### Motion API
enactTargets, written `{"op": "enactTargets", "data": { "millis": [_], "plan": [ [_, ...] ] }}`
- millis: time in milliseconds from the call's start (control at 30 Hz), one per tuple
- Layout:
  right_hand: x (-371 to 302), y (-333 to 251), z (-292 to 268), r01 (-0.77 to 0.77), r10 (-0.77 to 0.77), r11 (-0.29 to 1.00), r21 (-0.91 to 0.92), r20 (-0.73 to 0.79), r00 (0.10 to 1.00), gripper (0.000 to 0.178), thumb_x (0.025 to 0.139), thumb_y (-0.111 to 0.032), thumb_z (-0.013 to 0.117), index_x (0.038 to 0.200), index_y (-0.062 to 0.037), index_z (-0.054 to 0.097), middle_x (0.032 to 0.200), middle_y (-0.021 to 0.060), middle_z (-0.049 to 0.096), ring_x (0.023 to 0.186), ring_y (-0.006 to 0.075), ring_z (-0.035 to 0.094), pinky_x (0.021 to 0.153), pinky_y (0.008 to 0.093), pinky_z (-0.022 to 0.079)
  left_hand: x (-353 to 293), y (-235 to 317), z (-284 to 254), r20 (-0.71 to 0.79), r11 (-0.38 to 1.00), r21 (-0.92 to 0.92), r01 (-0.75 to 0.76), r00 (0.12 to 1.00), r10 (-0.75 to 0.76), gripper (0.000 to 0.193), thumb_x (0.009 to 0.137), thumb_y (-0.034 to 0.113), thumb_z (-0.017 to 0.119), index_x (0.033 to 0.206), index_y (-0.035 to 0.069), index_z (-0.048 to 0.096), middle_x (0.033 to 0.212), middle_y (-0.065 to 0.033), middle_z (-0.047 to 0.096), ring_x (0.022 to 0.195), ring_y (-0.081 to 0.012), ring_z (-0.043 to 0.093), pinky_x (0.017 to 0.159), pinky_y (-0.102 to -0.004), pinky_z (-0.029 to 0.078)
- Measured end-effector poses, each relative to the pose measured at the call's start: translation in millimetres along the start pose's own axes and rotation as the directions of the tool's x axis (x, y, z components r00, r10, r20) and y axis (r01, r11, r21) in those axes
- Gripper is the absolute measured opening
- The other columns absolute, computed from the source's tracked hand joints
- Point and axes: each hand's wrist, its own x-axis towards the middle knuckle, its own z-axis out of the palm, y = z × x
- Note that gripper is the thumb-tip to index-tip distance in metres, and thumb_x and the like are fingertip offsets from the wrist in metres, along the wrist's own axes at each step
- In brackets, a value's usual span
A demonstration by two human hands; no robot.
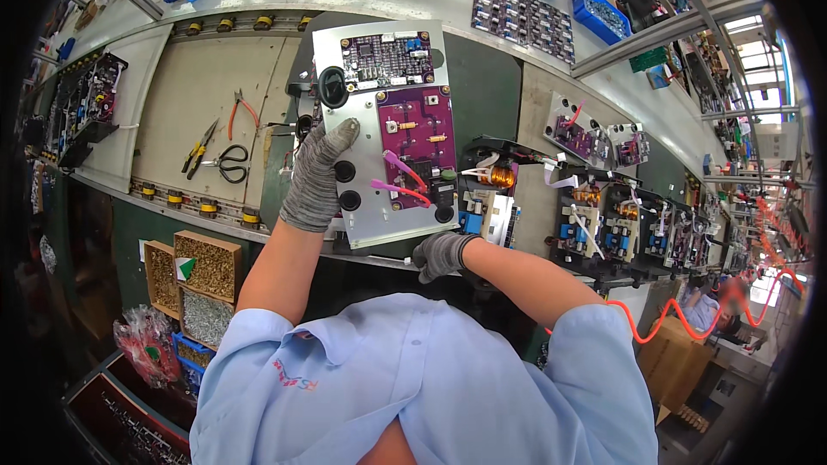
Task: Assembling electronic circuit boards and components into a metal chassis using a pneumatic screwdriver.
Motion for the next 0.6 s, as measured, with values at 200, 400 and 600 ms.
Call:
{"op": "enactTargets", "data": {
  "millis": [200, 400, 600],
  "plan": [
    [-4.0, 0.9, -8.9, -0.020, 0.037, 0.995, 0.097, -0.173, 0.984, 0.052, 0.079, -0.042, 0.073, 0.118, -0.0081, 0.066, 0.105, 0.0165, 0.070, 0.100, 0.0352, 0.065, 0.087, 0.0421, 0.052, 1.2, -1.2, -5.2, -0.010, 0.994, -0.096, 0.057, 0.998, -0.058, 0.038, 0.088, 0.030, 0.070, 0.117, 0.006, 0.067, 0.097, -0.0044, 0.071, 0.085, -0.0141, 0.069, 0.076, -0.0299, 0.056],
    [-21.2, 8.4, -0.1, -0.027, 0.013, 0.999, -0.025, -0.429, 0.903, 0.054, 0.076, -0.043, 0.071, 0.113, -0.0043, 0.066, 0.106, 0.0216, 0.069, 0.099, 0.0370, 0.066, 0.085, 0.0441, 0.053, 2.2, -1.2, -0.4, -0.026, 0.997, -0.065, 0.045, 0.999, -0.047, 0.039, 0.085, 0.030, 0.073, 0.117, 0.008, 0.067, 0.097, -0.0041, 0.071, 0.084, -0.0144, 0.069, 0.074, -0.0301, 0.055],
    [-60.0, -15.3, -33.4, -0.272, 0.234, 0.954, -0.126, -0.252, 0.939, 0.061, 0.070, -0.034, 0.076, 0.124, -0.0081, 0.064, 0.106, 0.0176, 0.071, 0.097, 0.0353, 0.068, 0.083, 0.0449, 0.055, 0.6, -2.3, -3.3, -0.016, 0.994, -0.072, 0.085, 0.996, -0.086, 0.040, 0.087, 0.031, 0.072, 0.117, 0.006, 0.066, 0.100, -0.0056, 0.071, 0.087, -0.0158, 0.069, 0.078, -0.0308, 0.056]
  ]
}}
